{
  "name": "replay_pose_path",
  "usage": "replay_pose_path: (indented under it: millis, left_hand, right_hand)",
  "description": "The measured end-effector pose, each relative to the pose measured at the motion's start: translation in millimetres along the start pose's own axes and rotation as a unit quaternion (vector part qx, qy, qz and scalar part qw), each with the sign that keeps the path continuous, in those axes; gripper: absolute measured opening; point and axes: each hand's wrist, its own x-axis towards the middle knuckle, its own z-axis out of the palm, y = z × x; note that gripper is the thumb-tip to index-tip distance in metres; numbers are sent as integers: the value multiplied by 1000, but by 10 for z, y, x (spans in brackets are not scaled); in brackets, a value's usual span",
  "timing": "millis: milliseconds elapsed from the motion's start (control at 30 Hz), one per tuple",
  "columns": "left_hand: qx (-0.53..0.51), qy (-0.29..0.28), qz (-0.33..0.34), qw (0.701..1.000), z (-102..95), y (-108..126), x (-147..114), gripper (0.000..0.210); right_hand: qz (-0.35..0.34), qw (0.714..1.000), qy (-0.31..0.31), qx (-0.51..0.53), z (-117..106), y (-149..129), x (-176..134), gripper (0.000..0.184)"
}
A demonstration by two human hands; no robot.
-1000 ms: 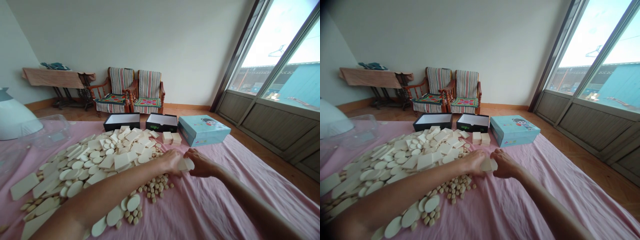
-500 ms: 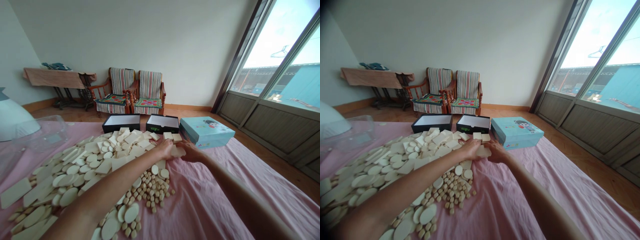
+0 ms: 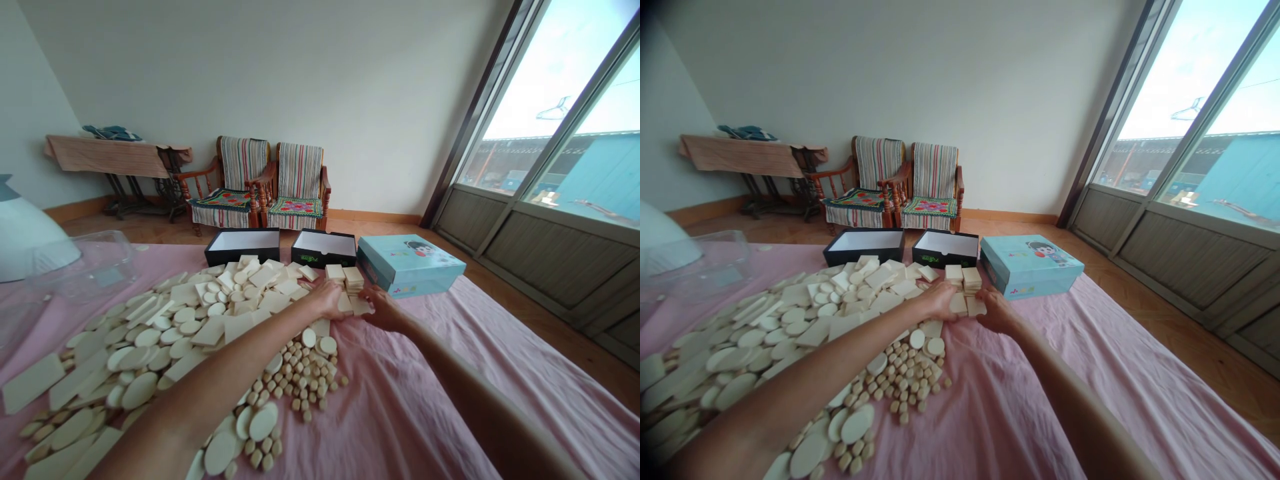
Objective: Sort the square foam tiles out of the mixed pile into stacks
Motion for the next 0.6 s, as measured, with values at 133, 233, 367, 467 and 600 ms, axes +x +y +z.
replay_pose_path:
  millis: [133, 233, 367, 467, 600]
  left_hand:
    - [15, 4, 14, 1000, 0, 2, -7, 58]
    - [20, 14, 27, 999, -81, -42, -43, 61]
    - [43, 61, -22, 997, -287, -171, 1, 49]
    - [59, 97, -34, 993, -412, -277, 143, 46]
    - [77, 79, -12, 994, -429, -373, 377, 65]
  right_hand:
    - [-7, 1000, 19, 22, 50, -13, -62, 41]
    - [22, 998, 43, 38, -10, 6, -53, 39]
    - [87, 993, 80, 28, -123, 35, 98, 34]
    - [113, 990, 80, 24, -124, -6, 254, 43]
    - [141, 987, 71, 14, -54, -103, 398, 58]
